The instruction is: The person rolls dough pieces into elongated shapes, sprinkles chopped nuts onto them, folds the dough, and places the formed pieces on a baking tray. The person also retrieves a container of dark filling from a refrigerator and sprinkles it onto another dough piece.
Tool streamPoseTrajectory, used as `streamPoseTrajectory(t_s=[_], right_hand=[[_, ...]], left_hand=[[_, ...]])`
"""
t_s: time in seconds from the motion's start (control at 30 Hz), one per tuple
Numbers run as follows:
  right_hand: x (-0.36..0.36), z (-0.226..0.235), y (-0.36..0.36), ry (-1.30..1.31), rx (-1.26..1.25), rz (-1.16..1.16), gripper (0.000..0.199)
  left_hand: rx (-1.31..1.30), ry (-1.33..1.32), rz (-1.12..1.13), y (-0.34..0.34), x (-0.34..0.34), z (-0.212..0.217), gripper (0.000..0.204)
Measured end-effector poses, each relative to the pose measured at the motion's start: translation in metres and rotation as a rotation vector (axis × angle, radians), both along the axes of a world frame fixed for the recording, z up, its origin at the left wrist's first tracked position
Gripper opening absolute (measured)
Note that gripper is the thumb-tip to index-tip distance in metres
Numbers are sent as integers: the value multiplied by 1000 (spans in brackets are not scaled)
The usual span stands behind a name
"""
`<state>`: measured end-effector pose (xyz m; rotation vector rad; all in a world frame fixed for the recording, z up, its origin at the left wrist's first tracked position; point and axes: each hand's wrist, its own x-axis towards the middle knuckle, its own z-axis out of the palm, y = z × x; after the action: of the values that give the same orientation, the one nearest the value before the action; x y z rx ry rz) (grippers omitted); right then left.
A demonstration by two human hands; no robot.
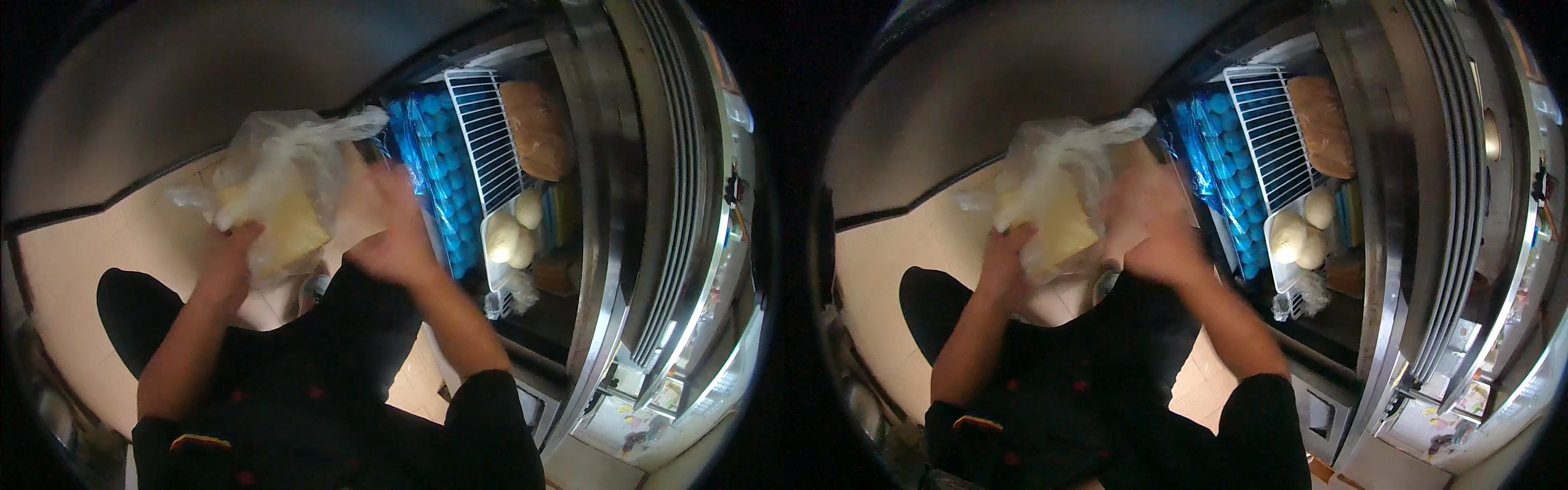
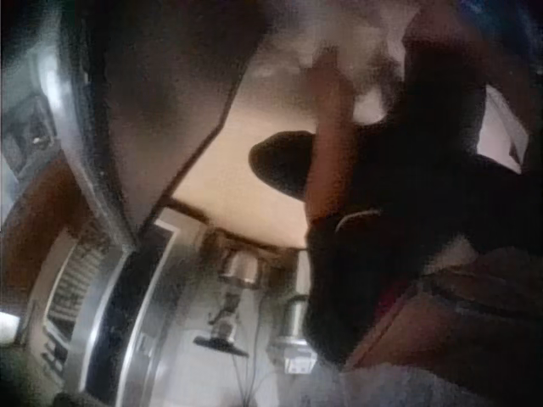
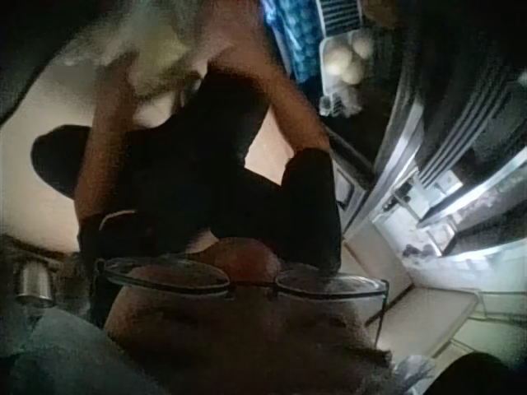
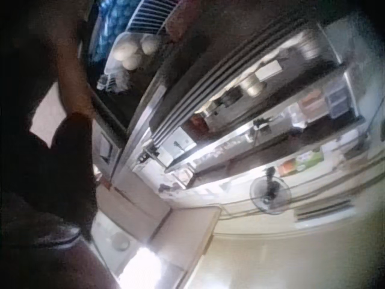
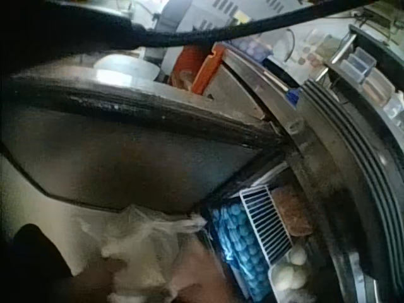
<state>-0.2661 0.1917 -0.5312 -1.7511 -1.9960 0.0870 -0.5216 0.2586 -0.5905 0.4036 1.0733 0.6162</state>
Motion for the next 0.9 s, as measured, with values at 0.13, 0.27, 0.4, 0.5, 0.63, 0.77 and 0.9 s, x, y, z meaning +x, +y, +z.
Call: streamPoseTrajectory(t_s=[0.13,0.27,0.4,0.5,0.63,0.77,0.9], right_hand=[[306,-33,-53,72,401,-799,57],[407,14,-95,617,141,-969,57],[315,56,-60,-220,-247,-950,57],[278,44,-48,683,177,-1148,55],[347,11,-78,1137,341,-1098,55],[381,9,-93,175,-96,-1006,57],[315,9,-54,1013,180,-973,58]], left_hand=[[29,2,-60,2,-30,-8,52],[88,42,-12,-5,-55,-25,55],[22,183,84,-12,-64,-38,55],[45,129,73,-13,-64,-42,55],[4,118,71,-12,-62,-46,55],[4,116,39,-12,-58,-52,58],[13,128,72,-14,-58,-39,57]])
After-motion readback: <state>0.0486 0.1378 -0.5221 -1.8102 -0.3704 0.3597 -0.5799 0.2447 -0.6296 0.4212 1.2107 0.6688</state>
